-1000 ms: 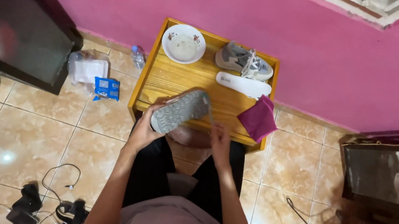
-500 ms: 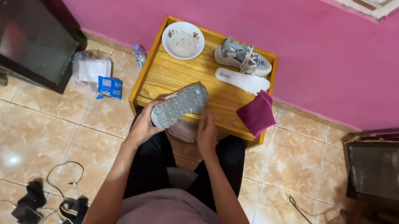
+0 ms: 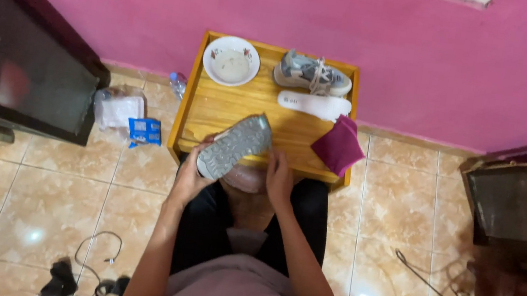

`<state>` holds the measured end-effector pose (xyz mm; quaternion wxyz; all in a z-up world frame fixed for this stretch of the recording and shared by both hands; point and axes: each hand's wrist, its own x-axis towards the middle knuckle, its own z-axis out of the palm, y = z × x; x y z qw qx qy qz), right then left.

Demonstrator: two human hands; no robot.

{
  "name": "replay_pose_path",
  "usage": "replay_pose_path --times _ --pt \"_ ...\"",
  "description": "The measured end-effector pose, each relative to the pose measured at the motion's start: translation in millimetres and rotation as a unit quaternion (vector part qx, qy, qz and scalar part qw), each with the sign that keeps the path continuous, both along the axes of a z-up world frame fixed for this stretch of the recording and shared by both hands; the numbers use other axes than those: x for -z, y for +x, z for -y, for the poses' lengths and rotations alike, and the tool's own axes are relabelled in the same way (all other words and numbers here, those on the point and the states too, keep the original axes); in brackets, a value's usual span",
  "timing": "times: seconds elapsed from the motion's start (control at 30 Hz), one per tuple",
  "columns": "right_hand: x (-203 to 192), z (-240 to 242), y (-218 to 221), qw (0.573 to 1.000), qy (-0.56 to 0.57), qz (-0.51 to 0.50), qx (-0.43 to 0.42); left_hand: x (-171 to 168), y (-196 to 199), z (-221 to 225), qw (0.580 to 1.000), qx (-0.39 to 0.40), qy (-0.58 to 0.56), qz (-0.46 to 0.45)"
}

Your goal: Cleaning the sole of a sneaker using a cloth, a scrub brush, and cleaning solution from a bowl.

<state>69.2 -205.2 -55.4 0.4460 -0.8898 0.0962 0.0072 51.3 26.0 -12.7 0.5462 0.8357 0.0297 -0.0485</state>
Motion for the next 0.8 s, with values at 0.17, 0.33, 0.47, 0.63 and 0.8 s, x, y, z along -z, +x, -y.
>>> replay_pose_path --times 0.17,0.33,0.47,0.63,0.8 --pt "-39 -25 -21 0.999 -0.018 -0.043 -0.005 1 -1 -2 1.0 0.005 0.008 0.002" --pt "14 8 -3 0.999 -0.006 0.037 0.023 1 -7 0 1.0 -0.006 -0.004 -0.004" --pt "-48 -24 -28 1.0 0.006 0.002 -0.01 8 -4 -2 1.0 -0.005 -0.006 0.001" --pt "-14 -3 -11 1.0 0.023 -0.006 0.02 7 1 -2 1.0 -0.008 -0.008 0.003" --pt "-41 -25 -33 0.999 0.032 0.025 -0.027 11 -5 -3 1.0 -0.012 -0.007 0.017"
